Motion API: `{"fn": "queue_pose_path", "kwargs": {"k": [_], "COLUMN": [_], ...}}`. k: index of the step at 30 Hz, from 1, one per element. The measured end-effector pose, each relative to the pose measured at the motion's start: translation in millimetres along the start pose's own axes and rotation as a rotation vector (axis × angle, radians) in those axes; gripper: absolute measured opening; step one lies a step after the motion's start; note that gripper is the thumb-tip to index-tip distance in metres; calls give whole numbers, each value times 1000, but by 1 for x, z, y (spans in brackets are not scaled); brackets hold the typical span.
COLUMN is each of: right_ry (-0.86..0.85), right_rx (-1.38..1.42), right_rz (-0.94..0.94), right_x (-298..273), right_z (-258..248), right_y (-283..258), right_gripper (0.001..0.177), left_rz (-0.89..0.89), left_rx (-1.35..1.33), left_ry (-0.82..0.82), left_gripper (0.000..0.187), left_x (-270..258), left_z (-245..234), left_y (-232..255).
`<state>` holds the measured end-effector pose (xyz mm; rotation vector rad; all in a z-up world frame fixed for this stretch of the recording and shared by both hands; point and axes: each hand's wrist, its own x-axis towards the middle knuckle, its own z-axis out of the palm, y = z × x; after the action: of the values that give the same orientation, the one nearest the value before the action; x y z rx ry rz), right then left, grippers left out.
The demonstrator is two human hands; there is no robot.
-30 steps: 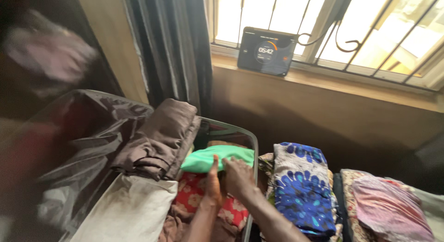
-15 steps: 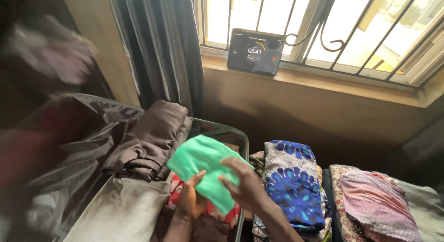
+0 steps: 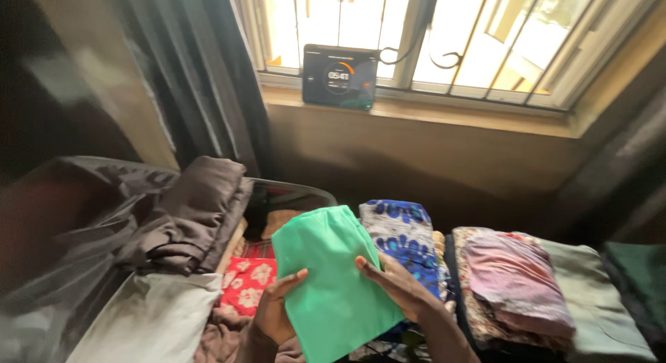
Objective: The person removes folded clothes from an open suitcase and places them on a wooden bench. The person handles several garments including patterned and solid-colored items, arranging them in a neat stack on the bench.
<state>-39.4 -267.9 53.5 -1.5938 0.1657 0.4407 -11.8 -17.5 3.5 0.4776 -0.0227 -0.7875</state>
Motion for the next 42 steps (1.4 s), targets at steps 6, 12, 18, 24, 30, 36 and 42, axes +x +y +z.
{"fn": "queue_pose_path", "kwargs": {"k": [6,12,18,24,30,36,42], "right_ry": [23,146,78,16,79,153,86], "right_rx": [142,195,300,424,421,465,420], "right_rz": [-39,45,21,-113,-199,-271,-271], "right_x": [-32,-64,-82,-90,-104,-121,-127], "right_z": [-20,-33,-45,-59,-78,-95,-107], "right_y": [19,46,90,129,137,136,156], "right_gripper": [84,81,79,61,65,62,54], "left_rz": [-338,-167,-218,-211,-291,-212,-313], "left_rx": [-254,24,105,192,255,404,327], "left_ry": [-469,48,144,196,170,165,151], "left_gripper": [45,51,51,50,55,61,66], "left_x": [6,12,10,10,25,50,58], "left_z": [18,7,8,35,64,66,29], "left_y": [-29,-67,-90,-110,-126,-142,-162]}}
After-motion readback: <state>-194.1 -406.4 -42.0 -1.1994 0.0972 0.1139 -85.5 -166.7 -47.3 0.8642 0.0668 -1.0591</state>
